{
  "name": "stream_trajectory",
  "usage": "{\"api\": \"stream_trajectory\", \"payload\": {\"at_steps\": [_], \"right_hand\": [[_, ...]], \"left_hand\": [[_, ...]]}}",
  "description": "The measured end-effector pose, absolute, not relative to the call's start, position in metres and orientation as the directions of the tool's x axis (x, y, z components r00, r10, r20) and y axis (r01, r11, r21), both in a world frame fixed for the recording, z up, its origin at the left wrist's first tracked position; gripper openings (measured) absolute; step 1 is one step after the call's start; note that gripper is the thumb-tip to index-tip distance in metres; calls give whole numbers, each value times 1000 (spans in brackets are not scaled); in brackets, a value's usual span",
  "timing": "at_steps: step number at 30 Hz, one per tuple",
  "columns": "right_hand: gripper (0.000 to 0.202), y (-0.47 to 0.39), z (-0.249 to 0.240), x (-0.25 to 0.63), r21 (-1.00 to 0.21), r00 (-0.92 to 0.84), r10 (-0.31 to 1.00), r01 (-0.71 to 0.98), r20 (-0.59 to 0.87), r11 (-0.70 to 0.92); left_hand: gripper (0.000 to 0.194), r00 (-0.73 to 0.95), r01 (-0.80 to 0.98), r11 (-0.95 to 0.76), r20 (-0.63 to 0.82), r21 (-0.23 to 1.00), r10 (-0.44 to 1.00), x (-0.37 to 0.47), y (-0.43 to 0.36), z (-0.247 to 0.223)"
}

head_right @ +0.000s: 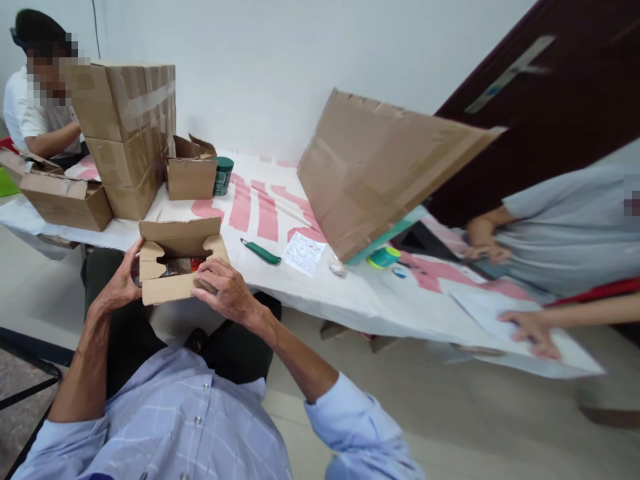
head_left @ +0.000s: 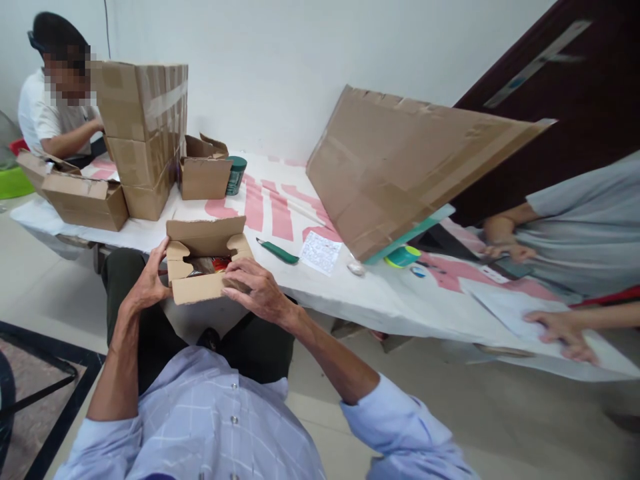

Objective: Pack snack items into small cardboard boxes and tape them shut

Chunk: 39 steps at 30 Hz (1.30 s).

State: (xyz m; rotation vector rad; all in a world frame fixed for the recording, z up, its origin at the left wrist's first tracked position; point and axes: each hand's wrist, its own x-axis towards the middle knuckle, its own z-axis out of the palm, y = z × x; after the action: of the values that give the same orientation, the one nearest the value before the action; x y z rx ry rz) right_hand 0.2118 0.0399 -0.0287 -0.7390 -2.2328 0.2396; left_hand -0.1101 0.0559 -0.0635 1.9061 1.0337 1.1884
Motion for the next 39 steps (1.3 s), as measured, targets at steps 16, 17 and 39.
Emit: {"api": "stream_trajectory", "payload": {"at_steps": [16,17,39], "right_hand": [[28,49,-12,211,-323,-663,556,452,502,831],[26,49,-11,211,-328,-653,559,454,510,829],[31,105,7,172,-146,-679,734,727,-10,671]], "left_hand": [[134,263,253,-402,338,880,904,-109,57,-62],[135,262,262,-395,329,880,907,-109,57,-61],[118,375,373,-548,418,749,827,-90,45,-40]]}}
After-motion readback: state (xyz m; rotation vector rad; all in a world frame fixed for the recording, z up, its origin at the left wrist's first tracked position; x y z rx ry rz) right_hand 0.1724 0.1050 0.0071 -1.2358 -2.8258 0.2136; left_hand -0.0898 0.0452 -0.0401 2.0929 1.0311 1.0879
